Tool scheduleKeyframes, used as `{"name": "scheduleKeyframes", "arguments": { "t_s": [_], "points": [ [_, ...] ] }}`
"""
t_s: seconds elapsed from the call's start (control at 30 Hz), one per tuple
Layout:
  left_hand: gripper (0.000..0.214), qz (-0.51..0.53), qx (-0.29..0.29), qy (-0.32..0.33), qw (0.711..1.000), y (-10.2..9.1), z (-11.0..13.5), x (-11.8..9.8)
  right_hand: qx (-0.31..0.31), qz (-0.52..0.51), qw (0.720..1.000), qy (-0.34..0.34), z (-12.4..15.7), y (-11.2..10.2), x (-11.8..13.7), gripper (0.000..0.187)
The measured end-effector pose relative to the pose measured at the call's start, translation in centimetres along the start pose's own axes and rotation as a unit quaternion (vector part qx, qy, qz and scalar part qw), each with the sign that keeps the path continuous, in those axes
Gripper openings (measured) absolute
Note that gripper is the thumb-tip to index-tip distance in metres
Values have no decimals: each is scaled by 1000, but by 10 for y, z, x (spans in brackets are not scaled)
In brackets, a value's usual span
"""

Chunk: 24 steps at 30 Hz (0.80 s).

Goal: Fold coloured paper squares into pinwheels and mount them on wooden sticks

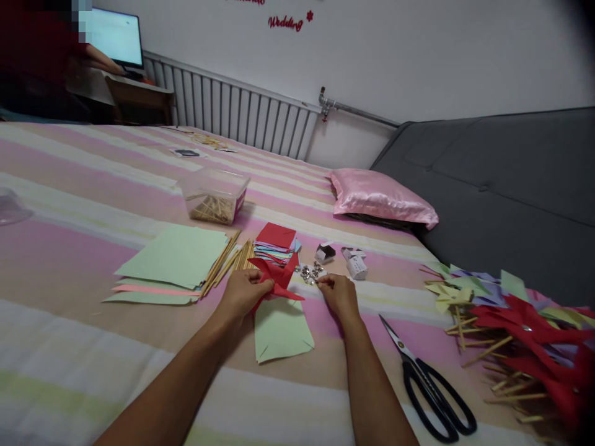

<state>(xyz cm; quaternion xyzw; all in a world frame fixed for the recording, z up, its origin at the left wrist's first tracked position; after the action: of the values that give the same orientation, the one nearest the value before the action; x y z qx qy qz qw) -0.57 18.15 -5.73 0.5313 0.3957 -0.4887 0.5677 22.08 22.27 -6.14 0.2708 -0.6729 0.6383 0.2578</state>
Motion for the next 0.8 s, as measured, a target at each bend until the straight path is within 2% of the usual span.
{"name": "scheduleKeyframes", "arguments": {
  "t_s": [0.17, 0.3, 0.43, 0.5, 0.57, 0.67, 0.8],
  "points": [
    [14, 52, 5, -8, 999, 3, 5, -1, -15, -14, 1000, -7, 3, -3, 4, 11],
    [19, 72, 2, -1, 997, 2, 7, -5, -31, -64, 997, -28, 6, -10, 14, 12],
    [18, 63, -2, 10, 998, 2, 7, -8, -9, -156, 985, -69, 18, -17, 45, 19],
    [17, 62, 0, 7, 998, 2, 6, -7, 30, -264, 958, -106, 30, -16, 67, 17],
    [17, 68, 5, 4, 998, 3, 7, -7, 75, -313, 936, -144, 42, -13, 90, 13],
    [17, 81, 18, 7, 997, 5, 8, -8, 110, -298, 928, -194, 56, -5, 112, 9],
    [19, 81, 23, 20, 996, 6, 10, -11, 89, -216, 943, -239, 60, 2, 120, 7]
  ]
}}
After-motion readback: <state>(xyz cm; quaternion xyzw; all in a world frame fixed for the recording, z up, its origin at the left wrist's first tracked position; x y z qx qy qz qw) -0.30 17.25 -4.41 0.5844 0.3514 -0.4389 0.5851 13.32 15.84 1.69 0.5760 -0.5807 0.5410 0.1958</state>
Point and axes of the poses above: each hand's wrist, its own z-axis away from the middle knuckle, its own y-axis out of the palm, x = y × z, the point moved 5 cm from there along -z, towards the middle knuckle, and after that the axes turned 10 degrees about x, right-handed, at the moved point
